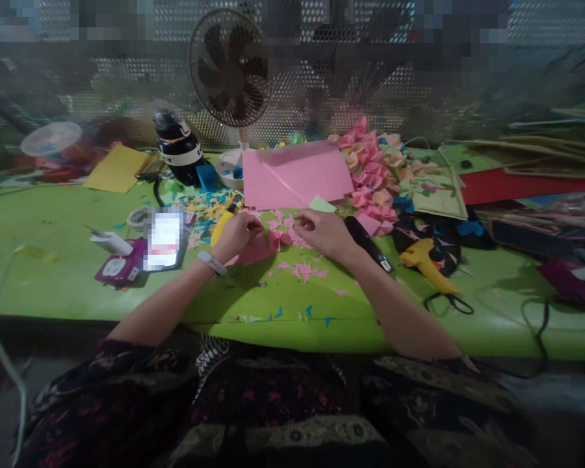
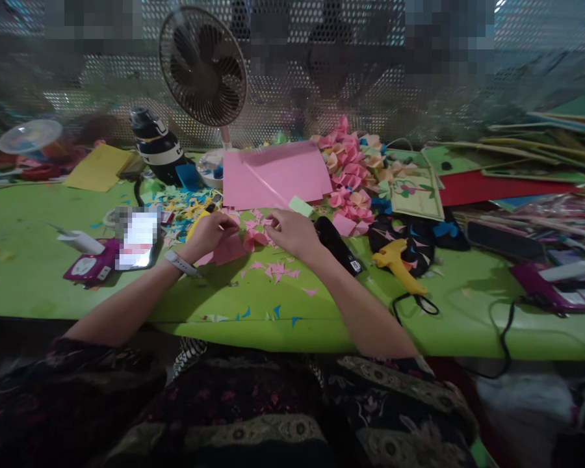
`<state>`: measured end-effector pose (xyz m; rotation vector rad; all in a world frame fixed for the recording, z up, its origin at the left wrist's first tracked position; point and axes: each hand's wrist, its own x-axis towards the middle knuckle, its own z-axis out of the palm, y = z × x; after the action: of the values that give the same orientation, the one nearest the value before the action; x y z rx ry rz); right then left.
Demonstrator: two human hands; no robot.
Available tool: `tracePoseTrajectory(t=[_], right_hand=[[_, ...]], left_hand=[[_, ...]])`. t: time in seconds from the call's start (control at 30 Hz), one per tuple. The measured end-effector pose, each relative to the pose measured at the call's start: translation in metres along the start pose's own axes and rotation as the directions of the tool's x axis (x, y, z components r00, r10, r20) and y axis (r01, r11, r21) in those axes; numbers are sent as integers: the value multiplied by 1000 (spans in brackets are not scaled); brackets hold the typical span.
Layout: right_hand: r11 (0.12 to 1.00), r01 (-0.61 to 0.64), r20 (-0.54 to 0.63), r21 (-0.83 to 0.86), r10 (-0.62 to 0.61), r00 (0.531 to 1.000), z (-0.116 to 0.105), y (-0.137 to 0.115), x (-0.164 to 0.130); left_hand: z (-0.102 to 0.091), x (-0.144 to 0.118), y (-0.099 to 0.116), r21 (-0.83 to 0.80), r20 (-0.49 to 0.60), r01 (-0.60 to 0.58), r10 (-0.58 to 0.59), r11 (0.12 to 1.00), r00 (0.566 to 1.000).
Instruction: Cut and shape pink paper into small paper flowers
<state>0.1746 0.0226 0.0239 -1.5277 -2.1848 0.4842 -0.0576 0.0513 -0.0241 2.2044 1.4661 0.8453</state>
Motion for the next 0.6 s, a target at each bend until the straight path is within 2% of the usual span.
tracePoseTrajectory(t=[0.07,0.17,0.27,0.33,0.43,0.5,0.6], right_hand=[[999,15,-17,31,-15,1000,1,0,0],[988,48,-34,147,-43,998,2,-3,-2],[926,60,-22,372,-56,998,2,-7,-5],[863,60,-10,501,-64,998,1,-10,-6],[823,34,43,567,-71,997,-2,-14,-7],[816,6,78,578,-63,995,-1,-15,-7],[784,-16,72,620,-36,997,3,-14,-7]], left_hand=[[-4,1,3,-74,-13,40,-41,996,999],[-8,-2,10,-298,25,112,-110,948,994],[-9,-7,18,-566,133,195,-145,801,980],[-7,-10,22,-667,190,240,-150,706,970],[-5,-12,25,-718,227,257,-132,647,965],[-3,-13,25,-718,232,245,-108,652,967],[-2,-14,27,-696,235,220,-72,683,969]])
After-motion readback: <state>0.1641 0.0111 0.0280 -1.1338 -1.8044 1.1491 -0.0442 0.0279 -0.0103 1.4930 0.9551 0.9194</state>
